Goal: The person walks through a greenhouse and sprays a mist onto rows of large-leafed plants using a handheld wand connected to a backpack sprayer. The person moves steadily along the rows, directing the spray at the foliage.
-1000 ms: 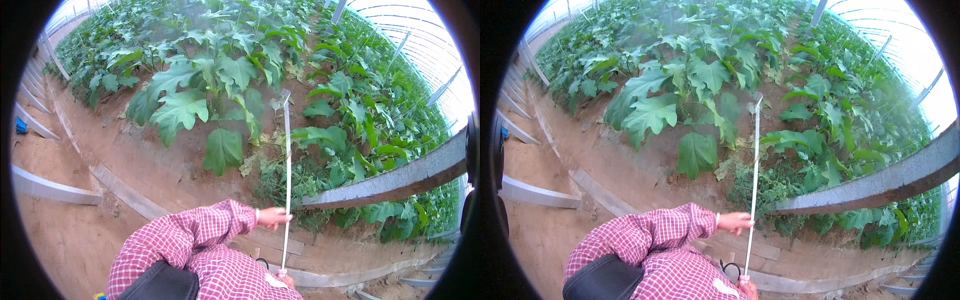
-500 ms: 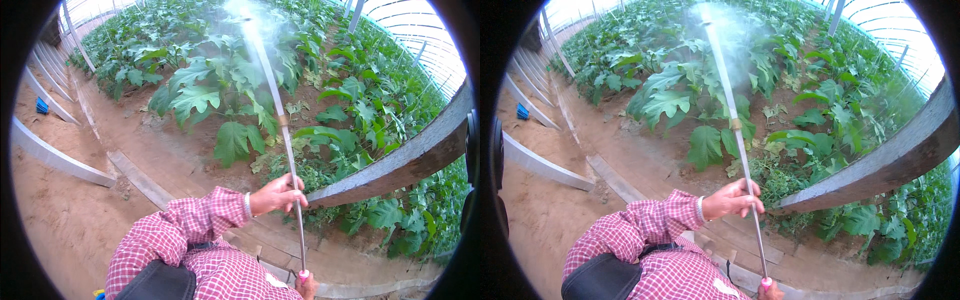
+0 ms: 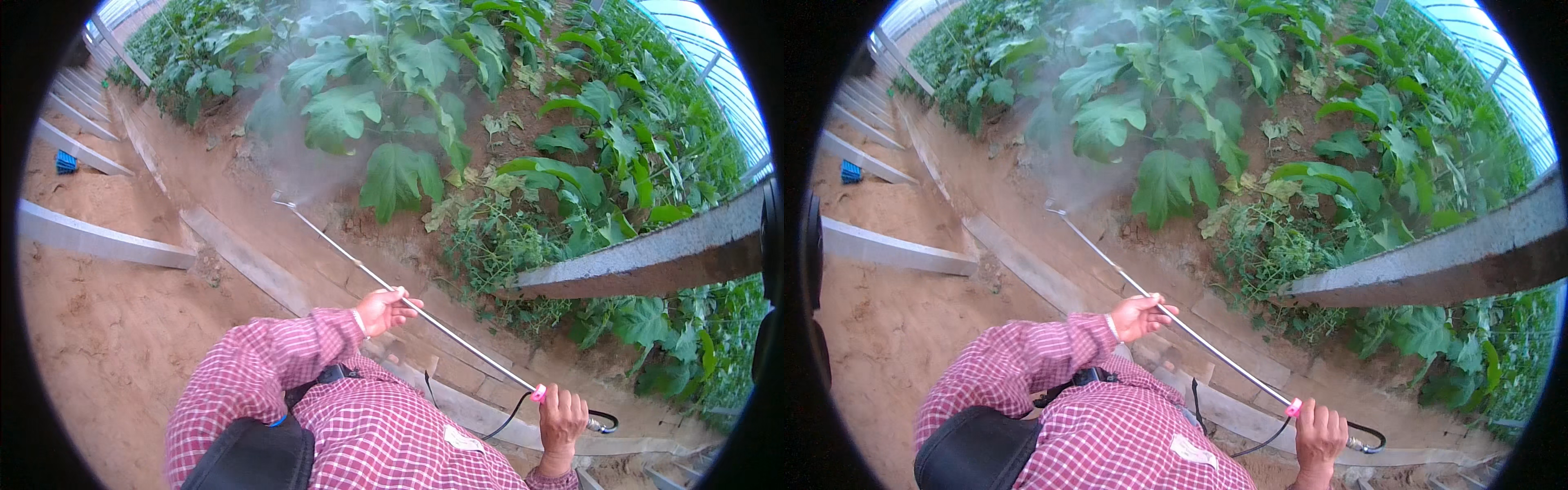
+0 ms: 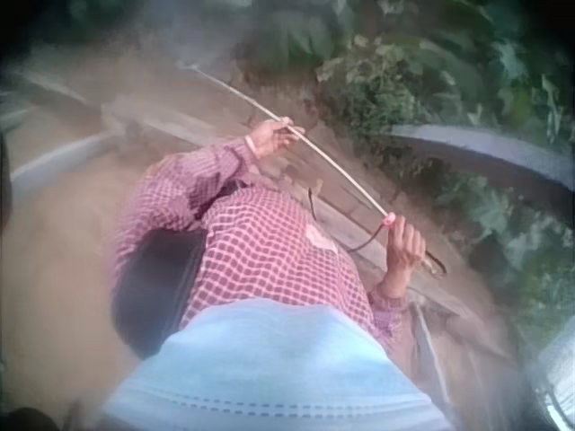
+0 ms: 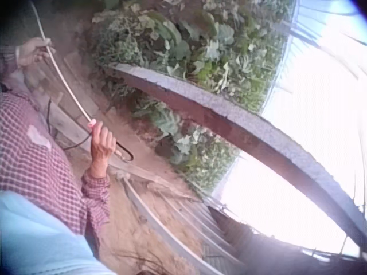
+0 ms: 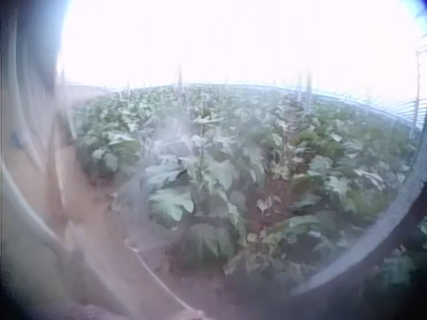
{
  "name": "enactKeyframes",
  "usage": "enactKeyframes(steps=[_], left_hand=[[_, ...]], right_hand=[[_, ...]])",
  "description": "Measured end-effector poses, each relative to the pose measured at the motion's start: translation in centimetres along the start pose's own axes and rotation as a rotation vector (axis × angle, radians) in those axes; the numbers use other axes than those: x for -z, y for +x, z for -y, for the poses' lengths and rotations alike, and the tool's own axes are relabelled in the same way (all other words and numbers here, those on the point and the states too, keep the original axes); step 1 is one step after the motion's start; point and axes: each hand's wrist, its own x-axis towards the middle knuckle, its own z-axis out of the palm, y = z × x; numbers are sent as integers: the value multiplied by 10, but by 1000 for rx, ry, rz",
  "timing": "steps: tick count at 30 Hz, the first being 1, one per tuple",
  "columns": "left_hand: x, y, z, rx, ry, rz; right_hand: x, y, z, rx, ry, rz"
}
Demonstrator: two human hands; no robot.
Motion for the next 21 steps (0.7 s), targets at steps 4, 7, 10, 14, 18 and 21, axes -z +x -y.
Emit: enactKeyframes(steps=[4, 7, 10, 14, 18, 21], left_hand=[[36, 58, 32, 144, -94, 35], [56, 70, 38, 127, -148, 27], [79, 60, 10, 15, -176, 7], [85, 2, -59, -231, -106, 73], [32, -78, -108, -438, 139, 350], [3, -120, -121, -560, 362, 285]], right_hand=[[10, 3, 22, -33, -103, 123], [8, 14, 39, -41, -115, 171], [-1, 40, 67, -44, -89, 157], [-2, 93, 126, -78, -27, -40], [5, 178, 209, -154, 121, -325], [16, 247, 298, -189, 579, -323]])
